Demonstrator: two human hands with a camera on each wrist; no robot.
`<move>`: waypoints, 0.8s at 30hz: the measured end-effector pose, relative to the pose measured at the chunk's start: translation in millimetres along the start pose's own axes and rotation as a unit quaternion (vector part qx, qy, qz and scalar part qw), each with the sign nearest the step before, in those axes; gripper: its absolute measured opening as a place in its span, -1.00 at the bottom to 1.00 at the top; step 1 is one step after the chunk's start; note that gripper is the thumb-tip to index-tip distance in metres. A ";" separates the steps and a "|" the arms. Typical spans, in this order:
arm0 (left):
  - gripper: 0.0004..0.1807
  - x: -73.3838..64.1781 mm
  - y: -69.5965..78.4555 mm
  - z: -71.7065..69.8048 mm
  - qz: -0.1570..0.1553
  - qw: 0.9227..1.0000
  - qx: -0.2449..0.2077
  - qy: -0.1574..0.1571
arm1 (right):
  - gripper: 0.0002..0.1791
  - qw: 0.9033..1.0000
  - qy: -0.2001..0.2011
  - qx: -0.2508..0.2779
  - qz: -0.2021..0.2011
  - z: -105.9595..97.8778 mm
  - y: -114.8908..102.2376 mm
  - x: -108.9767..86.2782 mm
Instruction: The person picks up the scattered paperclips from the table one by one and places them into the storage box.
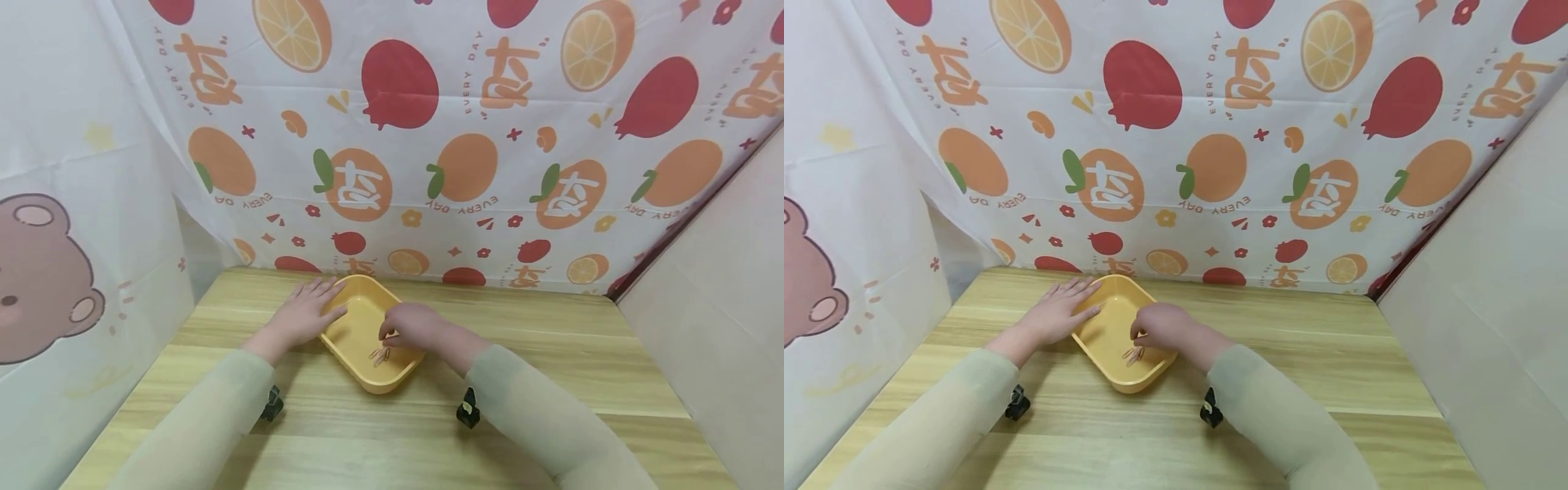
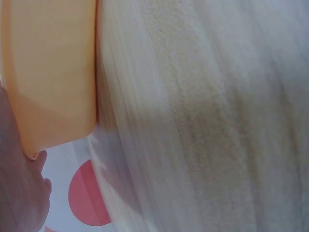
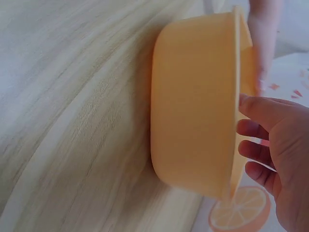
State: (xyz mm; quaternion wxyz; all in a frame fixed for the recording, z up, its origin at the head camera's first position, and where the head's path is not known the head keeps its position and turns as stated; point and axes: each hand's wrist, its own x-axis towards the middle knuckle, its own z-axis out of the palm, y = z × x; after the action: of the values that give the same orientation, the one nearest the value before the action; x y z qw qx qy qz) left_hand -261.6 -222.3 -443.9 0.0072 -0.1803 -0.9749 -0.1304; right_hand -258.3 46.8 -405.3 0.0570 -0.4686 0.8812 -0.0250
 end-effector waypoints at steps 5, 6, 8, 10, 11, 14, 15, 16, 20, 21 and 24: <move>-0.18 0.3 -1.8 1.9 0.001 1.000 -0.003 0.009 | -0.84 0.998 0.038 0.048 0.024 -4.5 9.1 -16.7; -0.18 0.7 -2.2 2.7 0.001 1.000 -0.002 0.011 | -0.83 0.997 0.046 0.058 0.033 -4.7 11.4 -20.6; -0.18 1.0 -2.5 3.4 0.000 1.000 -0.001 0.011 | -0.82 0.994 0.065 0.074 0.047 -3.7 16.7 -28.7; -0.20 1.0 -2.6 3.5 0.000 1.000 -0.003 0.011 | -0.81 0.991 0.080 0.091 0.062 -2.7 22.0 -37.8; -0.20 0.9 -2.9 3.5 -0.001 1.000 -0.003 0.011 | -0.81 0.989 0.088 0.098 0.069 -1.5 24.8 -42.4; -0.21 0.5 -2.7 2.8 0.001 1.000 -0.004 0.010 | -0.80 0.983 0.109 0.118 0.091 0.8 33.0 -57.4; -0.20 0.4 -2.7 2.5 0.002 1.000 -0.003 0.011 | -0.81 0.982 0.115 0.120 0.095 1.8 36.1 -62.5; -0.19 0.3 -2.5 2.3 0.002 1.000 -0.002 0.011 | -0.81 0.980 0.120 0.124 0.102 2.6 39.0 -67.7; -0.18 0.0 -1.6 1.7 0.002 1.000 -0.001 0.011 | -0.82 0.975 0.132 0.124 0.131 6.9 50.6 -88.2; -0.18 0.1 -1.4 1.9 0.000 1.000 -0.001 0.010 | -0.81 0.974 0.131 0.122 0.138 8.2 53.4 -93.3; -0.19 0.7 -1.0 2.4 0.000 1.000 -0.002 0.010 | -0.83 0.972 0.123 0.122 0.160 13.2 60.3 -108.3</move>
State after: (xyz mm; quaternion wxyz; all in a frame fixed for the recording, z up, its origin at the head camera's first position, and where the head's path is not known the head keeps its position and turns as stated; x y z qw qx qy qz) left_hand -262.6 -222.4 -446.5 0.0161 -0.1789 -0.9745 -0.1344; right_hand -246.2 170.5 -415.9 0.0077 -0.3046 0.9352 -0.1803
